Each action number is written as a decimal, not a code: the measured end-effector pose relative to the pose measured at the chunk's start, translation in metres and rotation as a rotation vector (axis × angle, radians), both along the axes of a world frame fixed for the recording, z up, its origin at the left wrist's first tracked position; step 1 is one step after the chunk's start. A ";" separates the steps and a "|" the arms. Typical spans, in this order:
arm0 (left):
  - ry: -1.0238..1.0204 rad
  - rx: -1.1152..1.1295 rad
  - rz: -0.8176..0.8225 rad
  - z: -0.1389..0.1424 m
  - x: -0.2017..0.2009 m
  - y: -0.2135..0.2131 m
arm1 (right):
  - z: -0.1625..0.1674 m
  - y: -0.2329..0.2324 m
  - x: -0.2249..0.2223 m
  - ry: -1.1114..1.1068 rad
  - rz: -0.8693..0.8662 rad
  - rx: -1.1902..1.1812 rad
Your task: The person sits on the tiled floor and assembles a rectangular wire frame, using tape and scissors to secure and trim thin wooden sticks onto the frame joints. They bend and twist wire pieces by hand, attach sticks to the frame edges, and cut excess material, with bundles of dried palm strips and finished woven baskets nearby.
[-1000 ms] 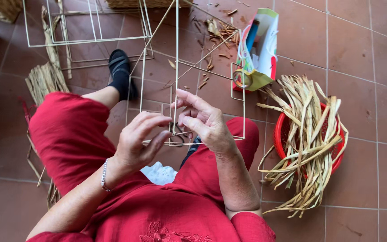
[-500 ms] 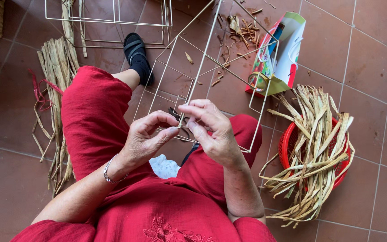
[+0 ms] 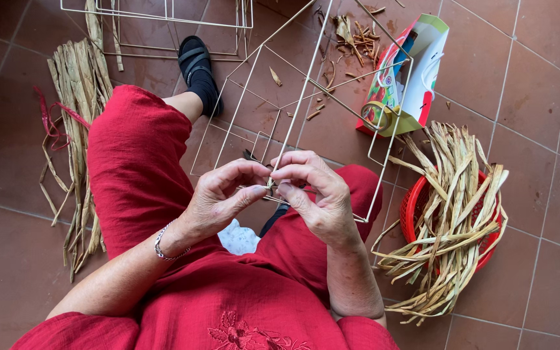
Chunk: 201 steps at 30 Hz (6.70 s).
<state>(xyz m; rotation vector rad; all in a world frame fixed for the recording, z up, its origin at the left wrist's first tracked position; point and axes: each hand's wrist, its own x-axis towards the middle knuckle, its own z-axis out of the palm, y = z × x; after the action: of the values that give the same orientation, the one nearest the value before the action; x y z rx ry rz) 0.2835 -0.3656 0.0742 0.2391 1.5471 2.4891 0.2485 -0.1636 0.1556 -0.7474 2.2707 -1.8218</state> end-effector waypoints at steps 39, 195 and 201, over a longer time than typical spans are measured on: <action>-0.199 0.134 -0.222 0.012 -0.006 -0.002 | 0.011 -0.002 0.012 0.523 -0.188 0.290; 0.230 -0.308 0.078 0.012 0.003 0.004 | -0.022 0.025 -0.006 0.062 0.190 -0.089; 0.508 -0.500 0.293 0.027 0.006 0.004 | -0.022 0.022 -0.003 0.122 0.097 -0.071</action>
<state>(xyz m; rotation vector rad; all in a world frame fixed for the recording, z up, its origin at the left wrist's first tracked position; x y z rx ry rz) 0.2894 -0.3612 0.1010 0.6365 2.5077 2.2325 0.2455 -0.1419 0.1332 -0.9887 2.2085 -1.8687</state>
